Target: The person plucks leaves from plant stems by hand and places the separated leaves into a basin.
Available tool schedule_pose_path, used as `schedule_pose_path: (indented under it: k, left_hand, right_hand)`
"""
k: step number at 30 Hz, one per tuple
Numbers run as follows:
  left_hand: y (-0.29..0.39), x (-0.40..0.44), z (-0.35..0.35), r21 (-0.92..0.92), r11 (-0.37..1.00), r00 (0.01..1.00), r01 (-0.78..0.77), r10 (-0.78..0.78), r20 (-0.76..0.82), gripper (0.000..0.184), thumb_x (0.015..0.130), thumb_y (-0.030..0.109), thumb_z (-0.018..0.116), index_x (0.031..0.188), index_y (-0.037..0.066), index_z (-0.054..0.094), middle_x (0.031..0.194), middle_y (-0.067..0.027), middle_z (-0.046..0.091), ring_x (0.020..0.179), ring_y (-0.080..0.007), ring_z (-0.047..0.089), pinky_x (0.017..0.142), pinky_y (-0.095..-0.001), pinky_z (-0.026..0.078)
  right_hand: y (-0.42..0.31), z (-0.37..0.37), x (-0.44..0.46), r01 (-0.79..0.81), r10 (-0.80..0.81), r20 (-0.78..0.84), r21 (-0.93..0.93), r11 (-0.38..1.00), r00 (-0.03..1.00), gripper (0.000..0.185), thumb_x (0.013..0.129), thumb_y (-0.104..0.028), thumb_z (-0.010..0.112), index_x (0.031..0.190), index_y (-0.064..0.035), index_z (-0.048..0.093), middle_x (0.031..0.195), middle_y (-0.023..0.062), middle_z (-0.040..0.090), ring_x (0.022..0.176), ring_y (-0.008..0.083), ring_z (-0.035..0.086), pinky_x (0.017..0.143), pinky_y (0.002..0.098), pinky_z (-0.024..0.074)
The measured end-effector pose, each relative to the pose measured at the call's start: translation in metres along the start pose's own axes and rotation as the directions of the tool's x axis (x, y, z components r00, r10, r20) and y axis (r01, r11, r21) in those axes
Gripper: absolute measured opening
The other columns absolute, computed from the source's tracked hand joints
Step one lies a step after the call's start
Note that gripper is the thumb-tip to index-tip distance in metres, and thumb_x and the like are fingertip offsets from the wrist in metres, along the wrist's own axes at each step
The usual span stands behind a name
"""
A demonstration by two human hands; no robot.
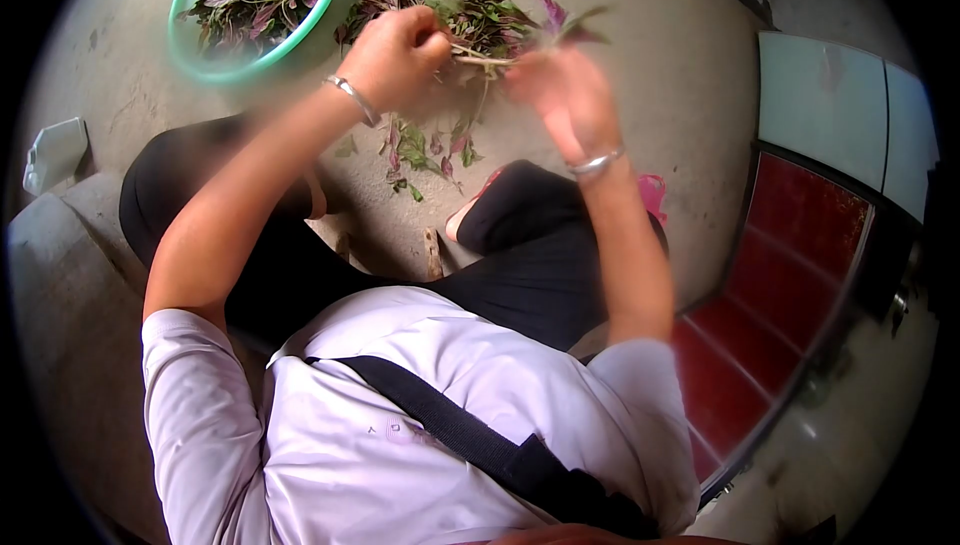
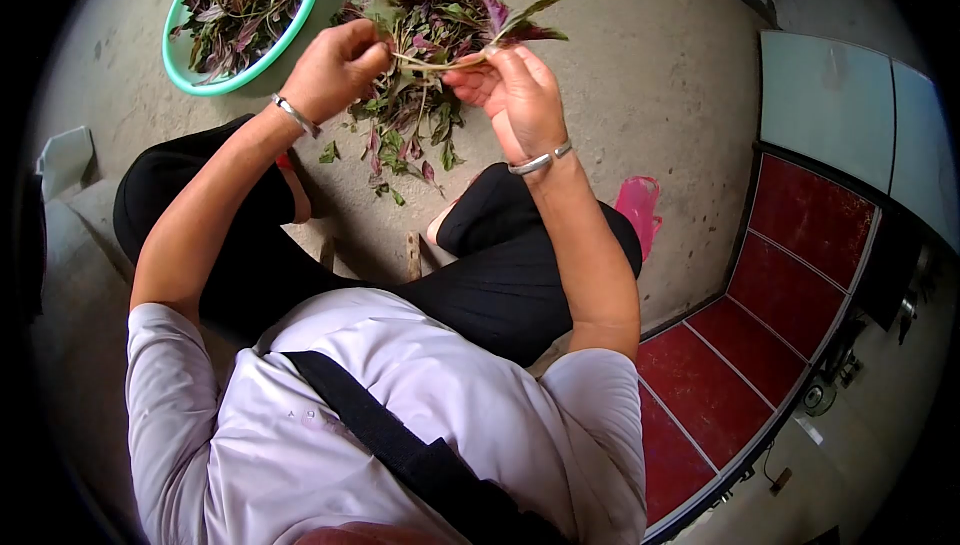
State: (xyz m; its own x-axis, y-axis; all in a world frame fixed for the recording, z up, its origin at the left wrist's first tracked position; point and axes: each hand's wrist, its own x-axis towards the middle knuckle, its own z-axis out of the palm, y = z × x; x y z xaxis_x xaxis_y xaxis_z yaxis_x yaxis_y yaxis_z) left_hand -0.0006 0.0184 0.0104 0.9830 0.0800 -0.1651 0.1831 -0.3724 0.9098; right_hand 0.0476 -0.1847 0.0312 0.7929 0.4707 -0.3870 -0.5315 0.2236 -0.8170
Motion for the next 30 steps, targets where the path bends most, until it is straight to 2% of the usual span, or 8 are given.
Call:
schedule_pose_path:
  k: [6,11,16,18,20,24,27,30]
  left_hand:
    - [-0.026,0.005,-0.003,0.191,0.937,0.946,0.293,-0.313,0.081,0.028,0.071,0.022,0.051,0.082,-0.002,0.059,0.075,-0.0183,0.06,0.071,-0.0283,0.06,0.068,-0.0349,0.046]
    - [-0.025,0.001,-0.003,0.48,0.833,0.955,0.275,-0.296,-0.032,0.026,0.076,0.026,0.05,0.074,0.003,0.061,0.073,-0.0166,0.061,0.071,-0.0319,0.06,0.066,-0.0382,0.047]
    - [-0.04,-0.002,0.003,0.788,0.611,0.935,0.078,-0.32,0.155,0.03,0.079,0.035,0.052,0.082,0.006,0.062,0.078,-0.0175,0.061,0.077,-0.0318,0.059,0.069,-0.0383,0.048]
    - [-0.016,-0.009,-0.001,0.697,0.717,0.919,-0.013,-0.267,0.292,0.032,0.08,0.03,0.055,0.096,0.003,0.059,0.091,-0.0158,0.062,0.077,-0.0284,0.061,0.068,-0.0354,0.048]
    - [-0.014,-0.006,0.006,0.16,0.986,0.894,0.041,-0.107,0.434,0.035,0.081,0.027,0.057,0.104,0.0,0.055,0.101,-0.0138,0.059,0.077,-0.0227,0.061,0.066,-0.0319,0.049]
    - [0.01,-0.012,0.015,-0.559,0.688,0.795,0.463,-0.043,0.605,0.032,0.083,0.017,0.057,0.109,0.0,0.052,0.101,-0.0084,0.058,0.065,-0.0073,0.056,0.056,-0.0181,0.044]
    - [0.006,-0.012,0.016,-0.588,0.663,0.828,0.464,-0.09,0.553,0.021,0.084,0.012,0.055,0.101,0.0,0.056,0.08,-0.0038,0.061,0.059,-0.0058,0.054,0.054,-0.017,0.043]
    - [-0.005,-0.007,0.012,-0.316,0.887,0.874,0.338,-0.171,0.454,0.013,0.084,0.009,0.052,0.089,0.0,0.059,0.062,-0.0005,0.056,0.052,-0.0053,0.051,0.05,-0.0186,0.043]
  right_hand:
    - [-0.008,-0.008,0.006,0.071,-0.062,-0.091,0.098,0.993,0.994,0.013,0.086,-0.012,0.042,0.087,-0.0014,0.05,0.084,0.0116,0.06,0.078,0.0232,0.06,0.07,0.0324,0.0477]
    - [-0.009,-0.015,0.005,0.149,-0.12,-0.172,0.17,0.974,0.978,0.014,0.086,-0.013,0.043,0.085,-0.0018,0.051,0.083,0.0119,0.06,0.077,0.0235,0.06,0.069,0.032,0.0476]
    - [-0.021,-0.016,0.005,0.205,-0.18,-0.172,0.144,0.968,0.969,0.014,0.085,-0.013,0.044,0.083,-0.0017,0.052,0.083,0.013,0.06,0.077,0.0245,0.061,0.07,0.0334,0.0478]
    - [-0.02,-0.015,0.004,0.198,-0.174,-0.159,0.149,0.969,0.972,0.013,0.085,-0.012,0.044,0.084,-0.0014,0.051,0.084,0.0137,0.06,0.077,0.0248,0.061,0.071,0.0338,0.0478]
    - [-0.018,-0.009,0.002,0.201,-0.178,-0.151,0.151,0.968,0.972,0.013,0.085,-0.011,0.043,0.084,-0.0013,0.051,0.083,0.0139,0.06,0.078,0.025,0.061,0.071,0.0338,0.0478]
    - [-0.008,0.003,-0.001,0.209,-0.205,-0.058,0.082,0.974,0.977,0.013,0.087,-0.011,0.042,0.089,-0.0004,0.05,0.086,0.014,0.059,0.077,0.0234,0.061,0.071,0.032,0.0481]
    - [-0.004,0.006,0.0,0.208,-0.205,-0.039,0.08,0.975,0.978,0.014,0.087,-0.013,0.043,0.091,0.0,0.049,0.087,0.0133,0.059,0.077,0.0224,0.061,0.07,0.0314,0.0483]
    - [-0.008,0.002,0.001,0.232,-0.225,-0.099,0.065,0.971,0.969,0.015,0.087,-0.013,0.044,0.089,0.0002,0.05,0.085,0.0127,0.059,0.075,0.0212,0.06,0.07,0.0312,0.0483]
